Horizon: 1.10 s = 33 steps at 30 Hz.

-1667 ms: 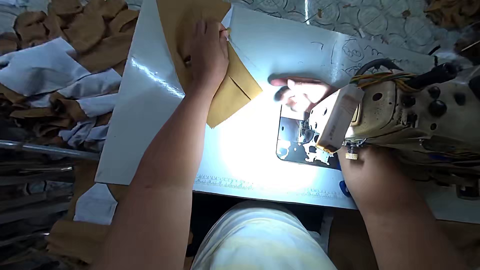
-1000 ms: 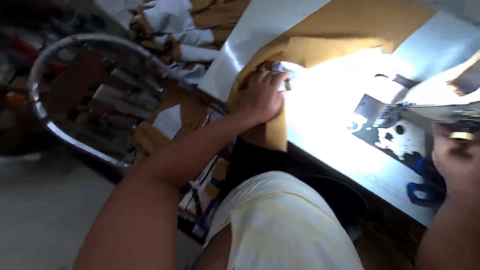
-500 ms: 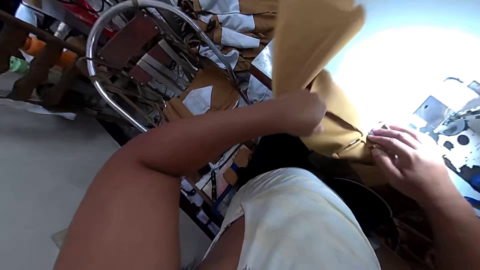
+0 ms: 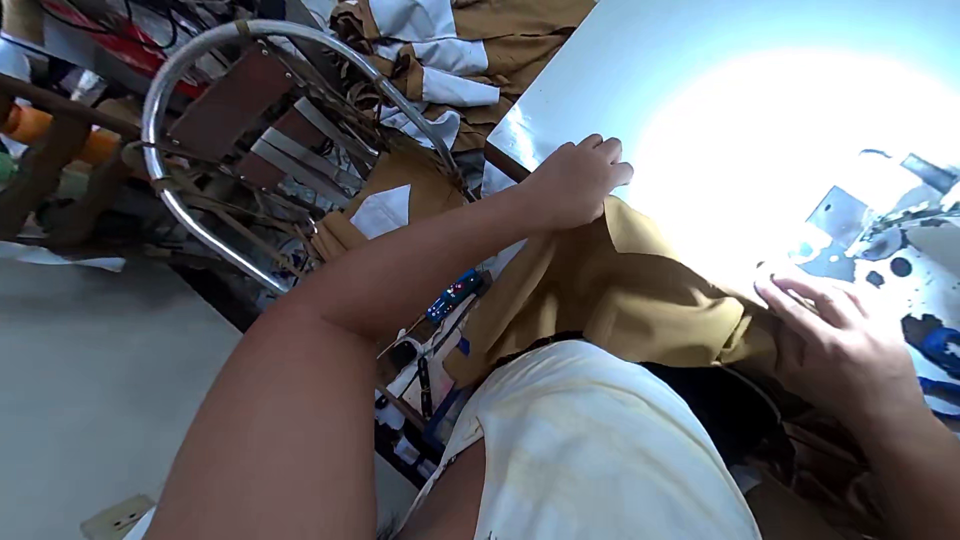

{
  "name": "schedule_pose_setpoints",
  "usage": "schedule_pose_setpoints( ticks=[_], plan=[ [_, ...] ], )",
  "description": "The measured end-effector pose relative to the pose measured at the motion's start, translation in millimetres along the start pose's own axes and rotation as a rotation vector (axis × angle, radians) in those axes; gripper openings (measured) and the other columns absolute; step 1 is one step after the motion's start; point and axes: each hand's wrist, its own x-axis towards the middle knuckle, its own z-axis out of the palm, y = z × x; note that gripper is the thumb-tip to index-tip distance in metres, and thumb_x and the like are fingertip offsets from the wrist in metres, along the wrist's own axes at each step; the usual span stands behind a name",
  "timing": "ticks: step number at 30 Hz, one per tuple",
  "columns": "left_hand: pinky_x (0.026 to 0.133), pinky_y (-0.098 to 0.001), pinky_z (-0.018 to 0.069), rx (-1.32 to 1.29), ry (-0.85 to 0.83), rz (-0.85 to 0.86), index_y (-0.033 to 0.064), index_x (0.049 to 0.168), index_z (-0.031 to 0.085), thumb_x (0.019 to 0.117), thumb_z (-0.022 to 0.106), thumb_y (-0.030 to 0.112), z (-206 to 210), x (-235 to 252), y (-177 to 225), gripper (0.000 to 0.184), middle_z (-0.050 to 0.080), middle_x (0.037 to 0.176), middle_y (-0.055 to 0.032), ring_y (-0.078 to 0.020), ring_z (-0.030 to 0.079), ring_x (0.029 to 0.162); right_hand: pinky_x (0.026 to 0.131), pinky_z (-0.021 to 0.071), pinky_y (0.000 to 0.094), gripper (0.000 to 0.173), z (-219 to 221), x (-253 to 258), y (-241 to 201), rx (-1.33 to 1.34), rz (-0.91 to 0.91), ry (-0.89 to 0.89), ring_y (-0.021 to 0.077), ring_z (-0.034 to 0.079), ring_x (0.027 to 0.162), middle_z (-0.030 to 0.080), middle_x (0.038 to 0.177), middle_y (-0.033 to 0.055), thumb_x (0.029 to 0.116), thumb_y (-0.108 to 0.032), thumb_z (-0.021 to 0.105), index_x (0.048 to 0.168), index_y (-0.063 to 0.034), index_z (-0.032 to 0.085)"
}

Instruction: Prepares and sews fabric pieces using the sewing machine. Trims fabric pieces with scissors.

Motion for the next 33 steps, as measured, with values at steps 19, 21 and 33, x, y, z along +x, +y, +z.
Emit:
schedule_pose_setpoints(
  ticks=[19,21,33],
  plan=[
    [0.077,-0.0422,0.0554,-0.231,-0.006,0.476,0.0079,0.105,0.073,0.0957,0.063,0.009,41,44,101,0.014,0.071,0.094,-0.0093,-0.0261,0.069,0.092,0.091,0.0586,0.0323,0.043,-28,25,-27,0.626,0.538,-0.098,0.0102,0.070,0.103,0.071,0.120,0.0077,0.1019,-0.035,0.057,0.134,-0.0070,0.062],
    [0.069,-0.0380,0.0544,-0.254,0.126,0.485,0.0057,0.101,0.074,0.0937,0.063,0.006,37,42,101,0.013,0.068,0.088,-0.0100,-0.0248,0.069,0.084,0.076,0.0581,0.0197,0.035,-32,32,-25,0.783,0.590,-0.133,0.0002,0.068,0.084,0.072,0.101,-0.0038,0.0970,-0.030,0.065,0.128,-0.0129,0.065],
    [0.077,-0.0293,0.0547,-0.825,-0.366,0.164,0.0041,0.130,0.067,0.1018,0.065,0.038,8,57,108,0.044,0.072,0.094,-0.0047,-0.0095,0.066,0.082,0.060,0.0557,0.0176,0.021,-40,30,-15,0.790,0.556,-0.140,-0.0032,0.065,0.067,0.070,0.080,-0.0113,0.0944,-0.038,0.067,0.106,-0.0197,0.069]
  ],
)
